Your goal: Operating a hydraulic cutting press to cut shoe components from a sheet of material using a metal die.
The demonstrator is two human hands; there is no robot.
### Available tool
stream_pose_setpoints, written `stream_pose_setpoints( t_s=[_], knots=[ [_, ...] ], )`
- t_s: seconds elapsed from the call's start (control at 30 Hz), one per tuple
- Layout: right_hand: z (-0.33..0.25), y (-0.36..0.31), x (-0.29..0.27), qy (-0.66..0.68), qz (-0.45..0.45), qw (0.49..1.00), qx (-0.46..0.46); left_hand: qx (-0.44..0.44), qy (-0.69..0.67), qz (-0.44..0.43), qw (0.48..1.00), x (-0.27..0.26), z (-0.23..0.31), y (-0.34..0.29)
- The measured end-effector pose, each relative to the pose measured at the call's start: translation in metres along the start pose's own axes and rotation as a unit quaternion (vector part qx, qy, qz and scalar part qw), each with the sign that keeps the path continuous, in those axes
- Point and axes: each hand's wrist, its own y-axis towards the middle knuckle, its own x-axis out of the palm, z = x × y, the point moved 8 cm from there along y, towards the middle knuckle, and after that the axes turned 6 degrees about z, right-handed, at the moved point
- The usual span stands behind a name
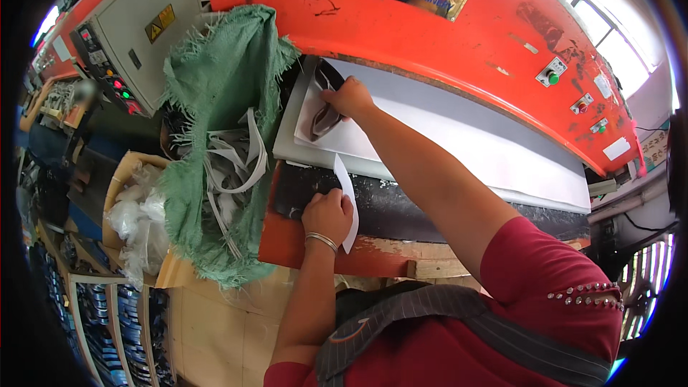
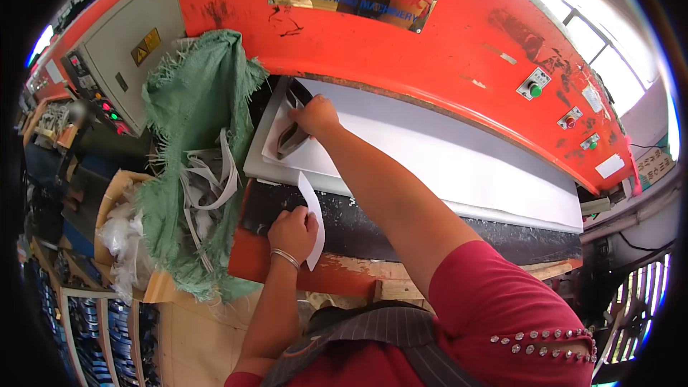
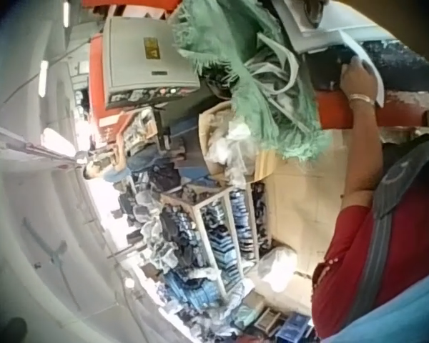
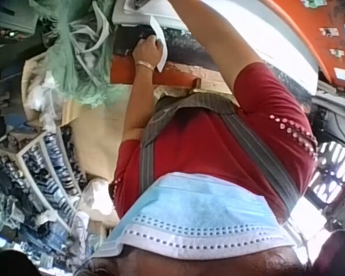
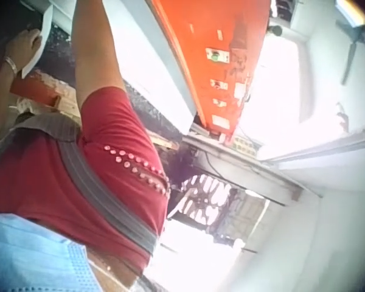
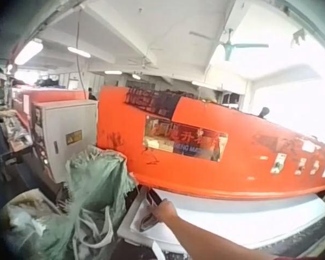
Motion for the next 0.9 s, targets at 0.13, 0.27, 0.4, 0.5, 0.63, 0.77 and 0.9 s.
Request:
stream_pose_setpoints(
  t_s=[0.13, 0.27, 0.4, 0.5, 0.63, 0.77, 0.9],
  knots=[
    [0.013, -0.017, 0.014, 0.034, 0.053, 0.995, -0.081, -0.005, -0.07, -0.007, 0.998, -0.002, -0.005, -0.011],
    [0.032, -0.055, 0.019, -0.09, 0.041, 0.939, -0.328, -0.034, -0.202, 0.136, 0.969, -0.049, -0.031, 0.007],
    [0.017, -0.06, 0.024, -0.002, 0.018, 0.95, -0.311, 0.031, -0.097, 0.246, 0.964, -0.092, -0.048, 0.056],
    [0.009, -0.068, 0.024, 0.006, 0.102, 0.937, -0.335, 0.032, -0.121, 0.207, 0.97, -0.071, -0.065, 0.072],
    [0.003, -0.072, 0.022, -0.015, 0.129, 0.943, -0.307, 0.045, -0.099, 0.201, 0.974, -0.061, -0.075, 0.07],
    [0.002, -0.073, 0.021, -0.026, 0.144, 0.936, -0.32, 0.051, -0.129, 0.212, 0.967, -0.062, -0.081, 0.071],
    [0.0, -0.077, 0.02, -0.02, 0.16, 0.925, -0.343, 0.066, -0.162, 0.222, 0.959, -0.065, -0.081, 0.069]
  ],
)
